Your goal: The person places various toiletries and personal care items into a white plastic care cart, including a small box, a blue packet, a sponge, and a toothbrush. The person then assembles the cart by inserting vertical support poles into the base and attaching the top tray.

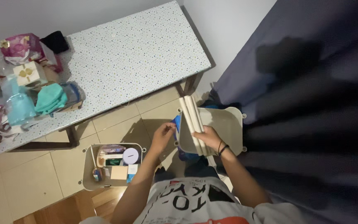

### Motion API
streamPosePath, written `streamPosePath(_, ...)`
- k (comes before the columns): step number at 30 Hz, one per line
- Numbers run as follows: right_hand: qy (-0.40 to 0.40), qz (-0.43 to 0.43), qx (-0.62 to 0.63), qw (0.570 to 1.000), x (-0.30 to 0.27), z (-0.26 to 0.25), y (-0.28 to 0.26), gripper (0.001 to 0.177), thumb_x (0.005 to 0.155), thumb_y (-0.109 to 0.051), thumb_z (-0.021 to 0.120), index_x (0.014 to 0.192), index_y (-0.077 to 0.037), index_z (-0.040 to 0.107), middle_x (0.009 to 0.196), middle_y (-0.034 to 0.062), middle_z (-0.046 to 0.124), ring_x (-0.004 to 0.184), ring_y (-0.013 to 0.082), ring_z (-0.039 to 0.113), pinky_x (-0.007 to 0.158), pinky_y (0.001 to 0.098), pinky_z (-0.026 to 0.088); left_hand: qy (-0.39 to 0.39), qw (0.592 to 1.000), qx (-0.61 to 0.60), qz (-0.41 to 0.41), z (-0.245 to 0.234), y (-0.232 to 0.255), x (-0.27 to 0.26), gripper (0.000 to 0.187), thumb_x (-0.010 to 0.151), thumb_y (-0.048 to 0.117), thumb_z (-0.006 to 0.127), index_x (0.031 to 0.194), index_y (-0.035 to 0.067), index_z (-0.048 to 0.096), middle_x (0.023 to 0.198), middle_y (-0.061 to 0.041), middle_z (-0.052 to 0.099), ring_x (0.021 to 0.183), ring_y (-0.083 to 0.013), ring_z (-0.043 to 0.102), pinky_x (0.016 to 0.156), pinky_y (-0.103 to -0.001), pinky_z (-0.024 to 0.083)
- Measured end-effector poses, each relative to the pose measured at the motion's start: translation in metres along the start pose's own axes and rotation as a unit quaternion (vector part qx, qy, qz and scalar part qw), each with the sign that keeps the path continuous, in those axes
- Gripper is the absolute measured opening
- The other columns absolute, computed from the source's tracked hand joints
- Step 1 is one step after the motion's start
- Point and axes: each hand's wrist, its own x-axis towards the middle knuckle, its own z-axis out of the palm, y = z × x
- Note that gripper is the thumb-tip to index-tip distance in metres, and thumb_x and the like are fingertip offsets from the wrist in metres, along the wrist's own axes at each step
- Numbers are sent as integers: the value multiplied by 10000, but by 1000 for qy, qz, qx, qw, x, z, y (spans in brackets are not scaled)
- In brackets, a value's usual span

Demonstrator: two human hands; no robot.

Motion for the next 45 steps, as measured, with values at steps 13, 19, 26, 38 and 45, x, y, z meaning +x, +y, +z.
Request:
streamPosePath(13, -91, -37, 122, 988, -59, 98, -66, 290, 929, -235, 713, 1093, 1, 677, 896, 64, 719, 780, 151, 708, 700, 305, 580, -74, 981, -15, -180, -33, 71, -38, 661, 876, 499, 696, 1366, 66, 594, 1193, -108, 680, 1175, -214, 610, 1058, -352, 425)
streamPosePath(19, -91, -31, 145, 985, -78, 131, -62, 293, 941, -244, 702, 1050, 27, 676, 879, 91, 727, 760, 189, 731, 673, 322, 595, -125, 972, -111, -162, -49, 84, -61, 506, 900, 428, 725, 1194, 17, 698, 1075, -89, 719, 1044, -169, 637, 987, -341, 468)
streamPosePath(26, -86, -17, 223, 971, -96, 164, -36, 278, 936, -237, 699, 1075, 0, 655, 901, 79, 699, 764, 191, 727, 681, 329, 606, -144, 971, -87, -167, -58, 82, -84, 481, 822, 376, 786, 1139, 23, 710, 1041, -98, 741, 1015, -189, 667, 957, -351, 481)
streamPosePath(38, -96, -21, 264, 960, -160, 178, -25, 359, 963, -244, 686, 1226, -27, 572, 925, 84, 679, 753, 199, 716, 656, 341, 612, -145, 976, -89, -135, -36, 98, -138, 410, 843, 295, 710, 1139, 12, 708, 1064, -114, 765, 999, -227, 706, 965, -351, 511)
streamPosePath(45, -136, 0, 272, 953, -222, 179, 0, 436, 922, -219, 714, 1284, -46, 542, 934, 82, 686, 748, 215, 728, 627, 348, 614, -141, 959, -200, -142, -10, 97, -190, 363, 911, 221, 666, 1158, -45, 679, 1040, -146, 713, 928, -251, 675, 847, -402, 551)
